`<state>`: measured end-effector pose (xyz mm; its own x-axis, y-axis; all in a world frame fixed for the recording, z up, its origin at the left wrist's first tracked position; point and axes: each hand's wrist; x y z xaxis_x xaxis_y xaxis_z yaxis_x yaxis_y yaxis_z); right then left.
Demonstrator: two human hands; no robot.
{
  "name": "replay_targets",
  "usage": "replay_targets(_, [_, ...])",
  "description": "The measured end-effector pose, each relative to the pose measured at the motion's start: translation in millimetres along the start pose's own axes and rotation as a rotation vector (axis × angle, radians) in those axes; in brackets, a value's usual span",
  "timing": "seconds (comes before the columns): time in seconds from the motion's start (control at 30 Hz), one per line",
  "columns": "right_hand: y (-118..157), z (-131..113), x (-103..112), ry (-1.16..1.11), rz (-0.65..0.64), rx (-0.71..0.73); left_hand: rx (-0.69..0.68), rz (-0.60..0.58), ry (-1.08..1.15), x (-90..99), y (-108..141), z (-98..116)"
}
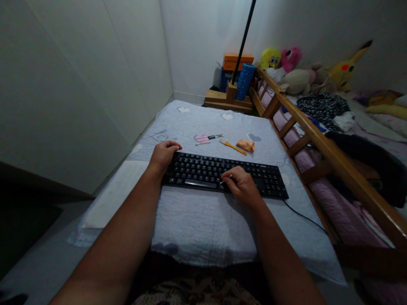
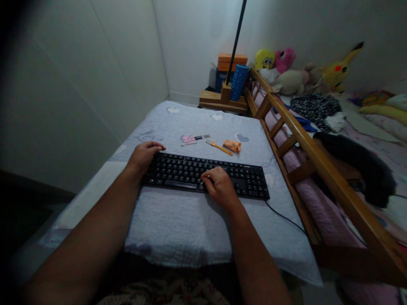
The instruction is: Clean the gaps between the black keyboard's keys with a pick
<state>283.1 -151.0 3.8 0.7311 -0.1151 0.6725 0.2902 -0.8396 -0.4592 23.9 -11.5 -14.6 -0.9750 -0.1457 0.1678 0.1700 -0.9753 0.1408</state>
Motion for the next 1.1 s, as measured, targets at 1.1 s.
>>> replay_targets(1.1, [0.9,0.0,1.9,0.033,-0.011,-0.023,0.004,0.010,-0.020,-0.1,1.6,1.6])
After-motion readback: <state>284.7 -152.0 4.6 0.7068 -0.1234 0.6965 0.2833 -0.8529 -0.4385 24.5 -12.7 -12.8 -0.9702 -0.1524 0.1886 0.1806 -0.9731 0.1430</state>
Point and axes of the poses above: each hand's wrist, its own y-axis away from the middle knuckle, its own x-axis out of the back of the hand, z = x × y, and after that the axes turned 8 degrees about x, right-handed
